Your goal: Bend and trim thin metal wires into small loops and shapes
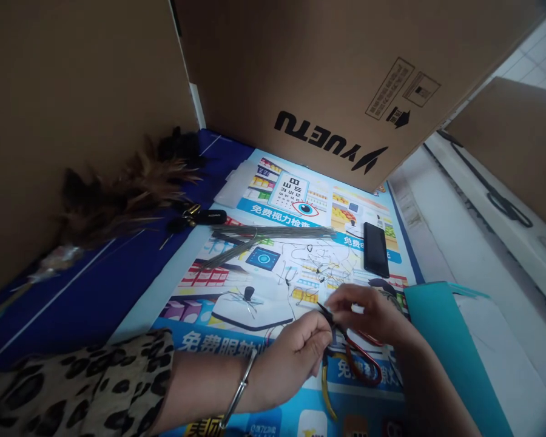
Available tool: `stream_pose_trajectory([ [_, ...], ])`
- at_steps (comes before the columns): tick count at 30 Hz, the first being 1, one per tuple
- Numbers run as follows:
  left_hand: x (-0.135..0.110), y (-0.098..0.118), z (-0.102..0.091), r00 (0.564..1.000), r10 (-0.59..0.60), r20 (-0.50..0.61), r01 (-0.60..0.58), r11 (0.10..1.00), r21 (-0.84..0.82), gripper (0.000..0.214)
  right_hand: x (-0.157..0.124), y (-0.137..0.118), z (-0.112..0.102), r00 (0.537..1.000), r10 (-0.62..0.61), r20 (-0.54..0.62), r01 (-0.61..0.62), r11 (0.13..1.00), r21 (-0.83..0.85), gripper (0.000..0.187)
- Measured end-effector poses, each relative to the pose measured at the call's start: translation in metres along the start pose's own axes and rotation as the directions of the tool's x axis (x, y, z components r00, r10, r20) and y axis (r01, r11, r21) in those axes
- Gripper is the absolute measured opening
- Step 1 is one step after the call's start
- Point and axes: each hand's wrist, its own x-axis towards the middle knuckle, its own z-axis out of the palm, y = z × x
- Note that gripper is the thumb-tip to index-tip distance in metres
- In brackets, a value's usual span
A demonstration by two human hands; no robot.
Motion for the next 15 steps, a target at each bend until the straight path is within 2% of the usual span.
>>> stream_pose_trajectory([
  [2,0.000,0.001,0.001,1.000,-0.010,0.009,0.010,1.000,-0.018,0.020,0.017,-0.001,0.005,0.977,-0.007,-0.213,-0.058,0.953,-0.297,0.018],
  [3,0.001,0.001,0.001,1.000,-0.018,0.011,0.019,0.999,-0.026,0.020,0.026,0.000,0.010,0.963,-0.032,-0.266,-0.084,0.907,-0.413,0.018],
  [6,0.001,0.002,0.002,0.998,-0.054,0.016,0.055,0.997,-0.047,0.019,0.054,0.009,0.027,0.959,-0.107,-0.262,-0.098,0.745,-0.660,0.018],
  [9,0.002,0.001,0.002,0.997,-0.071,0.026,0.073,0.996,-0.059,0.019,0.071,0.019,0.040,0.955,-0.124,-0.268,-0.127,0.648,-0.751,0.014],
  [11,0.003,0.000,0.002,0.997,-0.064,0.035,0.066,0.995,-0.070,0.020,0.074,0.022,0.041,0.946,-0.132,-0.295,-0.139,0.656,-0.741,0.014],
  [12,0.003,0.000,0.001,0.998,-0.057,0.040,0.060,0.995,-0.077,0.020,0.072,0.023,0.039,0.938,-0.135,-0.319,-0.143,0.688,-0.711,0.015],
  [15,0.004,-0.002,-0.001,0.998,-0.041,0.057,0.046,0.995,-0.094,0.021,0.059,0.022,0.025,0.882,-0.079,-0.465,-0.163,0.874,-0.458,0.016],
])
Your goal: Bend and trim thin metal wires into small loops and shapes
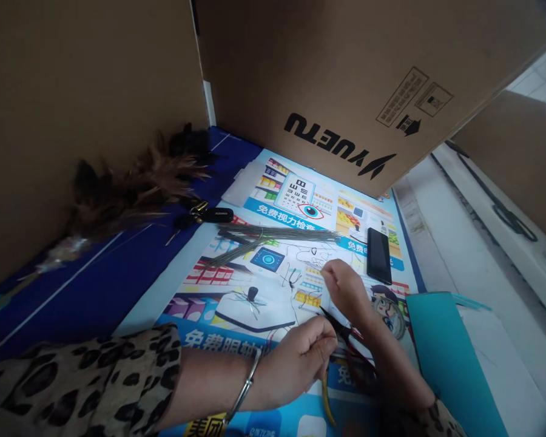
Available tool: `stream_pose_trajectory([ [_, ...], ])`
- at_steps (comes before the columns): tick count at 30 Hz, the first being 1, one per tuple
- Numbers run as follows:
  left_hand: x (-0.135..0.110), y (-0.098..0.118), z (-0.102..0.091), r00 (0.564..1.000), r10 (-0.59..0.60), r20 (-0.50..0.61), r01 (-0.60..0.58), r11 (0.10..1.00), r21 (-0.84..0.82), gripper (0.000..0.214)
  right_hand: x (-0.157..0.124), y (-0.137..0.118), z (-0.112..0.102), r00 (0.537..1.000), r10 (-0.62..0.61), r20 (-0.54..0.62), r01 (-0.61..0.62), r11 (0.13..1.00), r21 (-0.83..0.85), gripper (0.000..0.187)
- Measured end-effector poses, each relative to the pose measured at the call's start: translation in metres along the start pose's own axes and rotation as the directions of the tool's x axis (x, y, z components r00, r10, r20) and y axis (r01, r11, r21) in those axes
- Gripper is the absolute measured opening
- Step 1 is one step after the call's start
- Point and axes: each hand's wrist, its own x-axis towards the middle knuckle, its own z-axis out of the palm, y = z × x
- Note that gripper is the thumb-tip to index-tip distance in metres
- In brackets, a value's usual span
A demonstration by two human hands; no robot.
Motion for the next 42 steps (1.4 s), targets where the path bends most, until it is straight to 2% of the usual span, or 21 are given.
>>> stream_pose_trajectory([
  [1,0.000,-0.001,-0.001,1.000,0.006,0.002,-0.006,1.000,-0.002,0.021,-0.002,0.003,-0.007,0.997,0.072,-0.021,-0.068,0.988,0.138,0.015],
  [3,0.001,-0.002,-0.001,1.000,0.023,-0.002,-0.023,1.000,-0.009,0.022,-0.007,0.010,-0.018,0.981,0.194,-0.003,-0.176,0.894,0.412,0.015],
  [6,0.003,-0.004,-0.002,0.998,0.055,-0.023,-0.056,0.998,-0.033,0.024,-0.015,0.019,-0.025,0.946,0.312,0.091,-0.279,0.637,0.718,0.018],
  [8,0.005,-0.004,-0.003,0.996,0.078,-0.047,-0.080,0.996,-0.041,0.026,-0.020,0.021,-0.023,0.924,0.359,0.133,-0.302,0.469,0.830,0.019],
  [9,0.005,-0.004,-0.003,0.994,0.093,-0.061,-0.095,0.995,-0.039,0.028,-0.023,0.022,-0.022,0.917,0.374,0.141,-0.302,0.418,0.857,0.019],
  [10,0.006,-0.003,-0.004,0.992,0.106,-0.074,-0.109,0.994,-0.031,0.030,-0.026,0.022,-0.021,0.912,0.385,0.137,-0.299,0.399,0.867,0.019],
  [15,0.010,0.000,-0.005,0.983,0.110,-0.147,-0.109,0.994,0.012,0.034,-0.036,0.023,-0.023,0.897,0.418,0.142,-0.328,0.416,0.848,0.019],
  [19,0.010,0.002,-0.006,0.980,0.098,-0.173,-0.093,0.995,0.034,0.034,-0.041,0.025,-0.031,0.873,0.442,0.207,-0.367,0.314,0.876,0.020],
  [23,0.010,0.003,-0.007,0.984,0.083,-0.158,-0.080,0.996,0.026,0.033,-0.046,0.018,-0.034,0.887,0.411,0.209,-0.330,0.249,0.911,0.018],
  [28,0.012,0.002,-0.007,0.988,0.029,-0.149,-0.047,0.992,-0.120,0.030,-0.058,-0.004,-0.029,0.898,0.407,0.167,-0.280,0.236,0.930,0.016],
  [34,0.013,0.005,-0.006,0.990,-0.009,-0.141,-0.030,0.962,-0.271,0.027,-0.075,-0.025,-0.019,0.913,0.407,0.031,-0.203,0.386,0.900,0.010],
  [42,0.017,0.007,-0.011,0.981,-0.004,-0.194,-0.055,0.953,-0.299,0.026,-0.081,-0.018,-0.012,0.941,0.335,-0.054,-0.146,0.543,0.827,0.007],
])
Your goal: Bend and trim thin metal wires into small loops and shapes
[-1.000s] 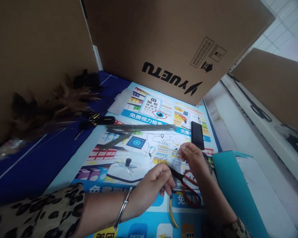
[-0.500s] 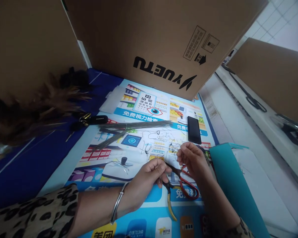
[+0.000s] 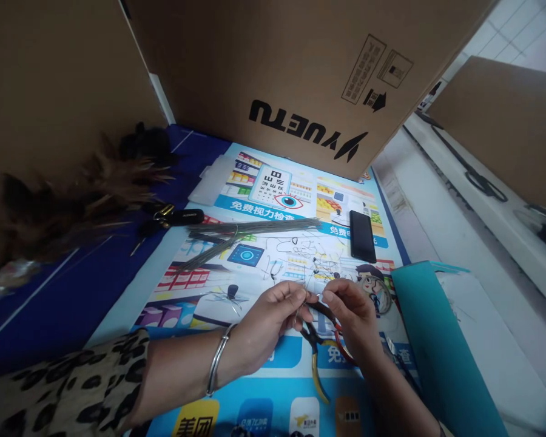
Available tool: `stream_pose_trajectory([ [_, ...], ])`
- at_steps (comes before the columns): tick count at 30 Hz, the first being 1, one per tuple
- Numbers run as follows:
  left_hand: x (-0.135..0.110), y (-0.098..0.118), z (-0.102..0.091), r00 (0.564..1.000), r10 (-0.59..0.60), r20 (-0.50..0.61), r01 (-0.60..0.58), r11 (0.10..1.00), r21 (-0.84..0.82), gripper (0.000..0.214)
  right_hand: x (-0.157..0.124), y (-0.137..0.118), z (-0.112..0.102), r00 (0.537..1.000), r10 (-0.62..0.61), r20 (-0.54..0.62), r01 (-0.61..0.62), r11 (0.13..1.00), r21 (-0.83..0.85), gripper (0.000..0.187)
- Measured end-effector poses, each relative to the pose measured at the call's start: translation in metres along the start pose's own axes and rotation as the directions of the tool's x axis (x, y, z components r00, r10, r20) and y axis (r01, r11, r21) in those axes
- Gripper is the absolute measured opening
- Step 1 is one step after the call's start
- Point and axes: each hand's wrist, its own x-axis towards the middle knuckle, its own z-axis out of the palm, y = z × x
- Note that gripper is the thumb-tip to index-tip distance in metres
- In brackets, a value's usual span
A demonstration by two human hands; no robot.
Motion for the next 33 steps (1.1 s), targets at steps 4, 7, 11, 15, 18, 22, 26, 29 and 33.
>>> stream_pose_trajectory([
  [4,0.002,-0.001,-0.001,0.999,0.017,-0.027,-0.017,1.000,0.002,0.025,-0.001,0.002,-0.005,1.000,-0.024,-0.011,0.024,0.999,-0.037,0.007],
  [7,0.002,-0.001,-0.002,0.999,0.020,-0.028,-0.019,0.999,0.029,0.026,-0.002,0.000,-0.008,1.000,-0.024,-0.012,0.024,0.999,-0.035,0.007],
  [11,0.002,-0.001,-0.001,0.998,0.043,-0.039,-0.038,0.992,0.120,0.024,-0.003,0.000,-0.009,1.000,-0.001,0.015,0.000,0.999,0.051,0.008],
  [15,0.001,0.000,-0.001,0.996,0.078,-0.030,-0.070,0.977,0.204,0.022,-0.001,0.007,-0.010,0.998,0.017,0.063,-0.025,0.992,0.121,0.008],
  [18,0.001,0.001,-0.001,0.996,0.082,-0.017,-0.075,0.966,0.249,0.022,0.000,0.008,-0.014,0.986,-0.008,0.167,-0.020,0.986,0.168,0.008],
  [22,0.000,-0.002,-0.001,0.995,0.098,0.007,-0.095,0.938,0.334,0.023,0.000,0.004,-0.021,0.927,-0.056,0.370,-0.015,0.982,0.186,0.011],
  [26,-0.001,-0.005,-0.001,0.990,0.130,0.048,-0.138,0.903,0.407,0.022,0.001,0.005,-0.025,0.884,-0.081,0.459,-0.007,0.982,0.187,0.031],
  [29,-0.002,-0.004,0.000,0.988,0.130,0.081,-0.153,0.878,0.454,0.020,0.004,0.010,-0.024,0.936,-0.001,0.351,-0.027,0.997,0.075,0.034],
  [33,-0.007,-0.001,0.004,0.987,0.077,0.139,-0.140,0.840,0.524,0.017,0.005,0.012,-0.016,0.960,0.135,0.243,-0.144,0.989,0.020,0.025],
])
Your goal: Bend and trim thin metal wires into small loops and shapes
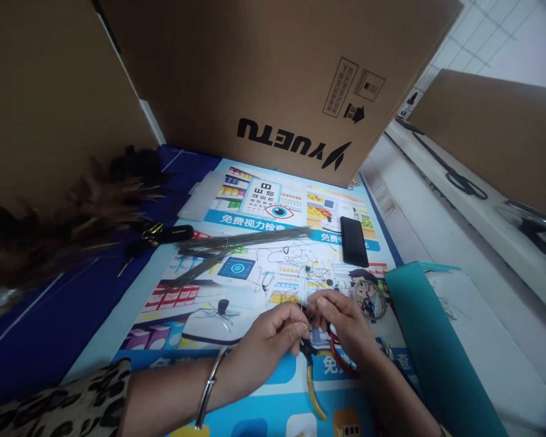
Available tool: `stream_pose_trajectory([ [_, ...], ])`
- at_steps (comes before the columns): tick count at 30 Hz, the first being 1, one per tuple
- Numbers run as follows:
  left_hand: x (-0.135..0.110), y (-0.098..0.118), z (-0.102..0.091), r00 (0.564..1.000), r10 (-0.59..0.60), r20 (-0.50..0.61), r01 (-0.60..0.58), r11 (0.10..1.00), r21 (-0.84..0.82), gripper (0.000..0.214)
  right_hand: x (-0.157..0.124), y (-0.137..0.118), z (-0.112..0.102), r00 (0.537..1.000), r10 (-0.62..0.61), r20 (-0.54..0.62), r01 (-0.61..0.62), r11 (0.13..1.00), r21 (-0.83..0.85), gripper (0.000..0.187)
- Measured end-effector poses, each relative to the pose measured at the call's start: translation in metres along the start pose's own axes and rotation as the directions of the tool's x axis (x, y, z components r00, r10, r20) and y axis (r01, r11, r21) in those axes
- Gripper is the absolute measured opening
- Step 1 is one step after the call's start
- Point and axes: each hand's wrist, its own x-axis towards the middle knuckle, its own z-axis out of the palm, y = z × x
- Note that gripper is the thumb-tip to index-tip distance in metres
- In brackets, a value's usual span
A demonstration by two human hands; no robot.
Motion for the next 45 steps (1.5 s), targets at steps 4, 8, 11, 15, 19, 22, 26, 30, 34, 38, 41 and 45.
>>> stream_pose_trajectory([
  [4,-0.005,-0.001,0.004,0.993,-0.025,0.118,0.019,0.999,0.048,0.016,-0.002,-0.002,0.011,0.998,0.062,0.006,-0.062,0.981,0.182,0.028],
  [8,-0.007,-0.005,0.006,0.979,-0.053,0.198,0.040,0.997,0.068,0.015,-0.004,-0.006,0.013,0.995,0.065,-0.076,-0.038,0.950,0.310,0.018],
  [11,-0.006,-0.006,0.005,0.975,-0.063,0.215,0.057,0.998,0.031,0.016,-0.004,-0.007,0.007,0.988,0.029,-0.151,0.023,0.942,0.335,0.017],
  [15,-0.003,-0.004,0.005,0.979,-0.074,0.190,0.088,0.994,-0.066,0.016,-0.001,-0.005,-0.004,0.971,-0.050,-0.234,0.111,0.962,0.250,0.020],
  [19,0.000,0.000,0.003,0.987,-0.081,0.136,0.103,0.981,-0.162,0.018,-0.002,-0.006,-0.013,0.909,-0.202,-0.363,0.232,0.972,0.038,0.014],
  [22,0.002,0.003,0.002,0.998,-0.053,0.017,0.055,0.974,-0.220,0.018,-0.007,-0.012,-0.018,0.858,-0.307,-0.412,0.290,0.951,-0.104,0.013],
  [26,0.005,0.004,-0.001,0.977,-0.026,-0.212,-0.029,0.967,-0.251,0.017,-0.016,-0.021,-0.021,0.774,-0.432,-0.464,0.356,0.902,-0.246,0.017],
  [30,0.005,0.008,-0.002,0.951,-0.039,-0.307,-0.041,0.968,-0.249,0.017,-0.027,-0.027,-0.019,0.711,-0.543,-0.447,0.380,0.832,-0.405,0.025],
  [34,0.002,0.015,0.000,0.979,-0.069,-0.193,-0.006,0.932,-0.362,0.021,-0.034,-0.027,-0.009,0.697,-0.669,-0.260,0.404,0.666,-0.627,0.037],
  [38,0.002,0.015,0.002,0.985,-0.139,-0.103,0.063,0.842,-0.536,0.020,-0.033,-0.017,0.006,0.633,-0.756,0.168,0.598,0.339,-0.726,0.050],
  [41,0.003,0.011,0.000,0.982,-0.169,-0.083,0.087,0.797,-0.598,0.020,-0.029,-0.009,0.014,0.588,-0.661,0.467,0.702,0.131,-0.700,0.050],
  [45,0.003,0.011,-0.003,0.977,-0.203,-0.072,0.122,0.798,-0.591,0.021,-0.028,-0.004,0.017,0.601,-0.585,0.546,0.701,0.057,-0.711,0.044],
])
